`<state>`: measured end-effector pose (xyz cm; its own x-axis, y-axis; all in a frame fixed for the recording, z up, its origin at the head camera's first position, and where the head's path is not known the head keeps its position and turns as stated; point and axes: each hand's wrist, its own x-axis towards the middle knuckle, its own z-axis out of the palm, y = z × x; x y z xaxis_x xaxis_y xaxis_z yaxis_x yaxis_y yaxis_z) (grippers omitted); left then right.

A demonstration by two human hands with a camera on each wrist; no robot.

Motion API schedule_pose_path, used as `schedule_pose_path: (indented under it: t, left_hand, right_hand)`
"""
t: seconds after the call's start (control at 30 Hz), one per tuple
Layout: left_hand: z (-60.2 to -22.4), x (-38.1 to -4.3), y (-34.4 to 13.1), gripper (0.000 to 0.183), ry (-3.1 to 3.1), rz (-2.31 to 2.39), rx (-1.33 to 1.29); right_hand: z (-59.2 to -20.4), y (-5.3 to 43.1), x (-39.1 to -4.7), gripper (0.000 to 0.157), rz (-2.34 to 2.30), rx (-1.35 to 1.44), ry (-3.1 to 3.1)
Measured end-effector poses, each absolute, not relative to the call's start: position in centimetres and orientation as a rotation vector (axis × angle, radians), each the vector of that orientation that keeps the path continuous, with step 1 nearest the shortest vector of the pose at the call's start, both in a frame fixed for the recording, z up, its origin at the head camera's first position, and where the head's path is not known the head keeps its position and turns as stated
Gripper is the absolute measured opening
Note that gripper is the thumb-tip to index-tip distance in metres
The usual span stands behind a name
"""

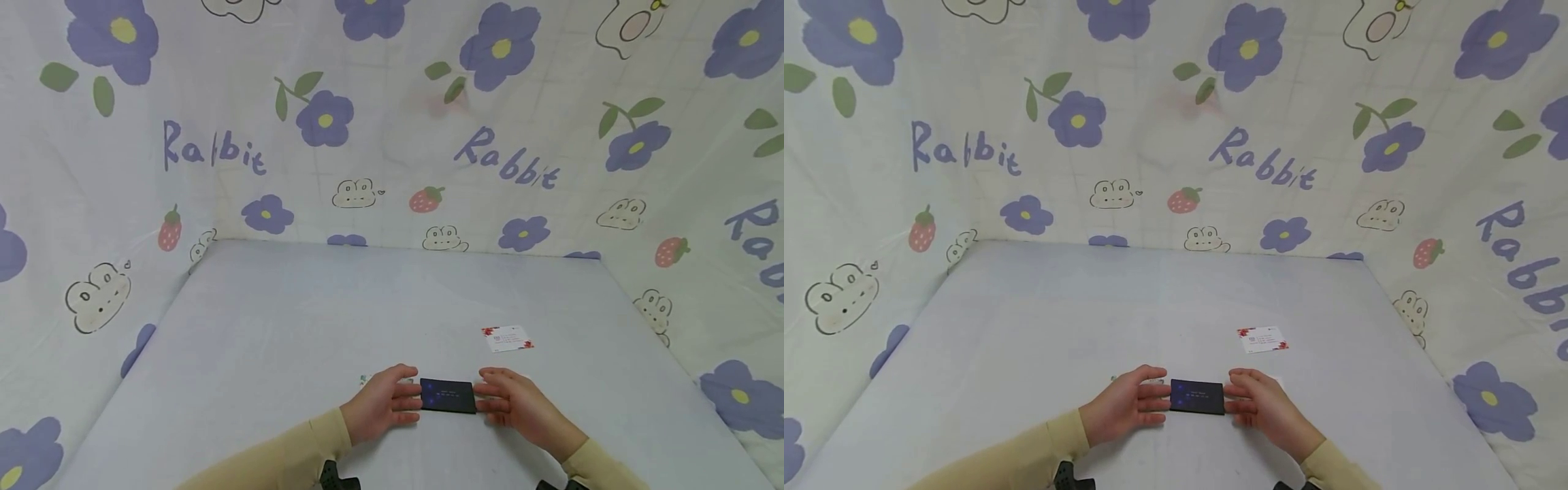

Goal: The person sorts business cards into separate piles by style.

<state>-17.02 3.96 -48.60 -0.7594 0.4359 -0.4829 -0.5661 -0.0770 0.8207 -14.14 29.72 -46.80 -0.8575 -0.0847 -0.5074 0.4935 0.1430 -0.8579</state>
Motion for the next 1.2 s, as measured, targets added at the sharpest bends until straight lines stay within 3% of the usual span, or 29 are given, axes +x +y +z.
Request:
schedule_pose_path:
  t: [1.2]
  left_hand:
    - [-47.6,-17.0,3.9,0.064,1.508,1.930,-0.130]
  right_hand:
    - [-46.9,30.2,-14.0,0.060,-1.792,0.390,2.002]
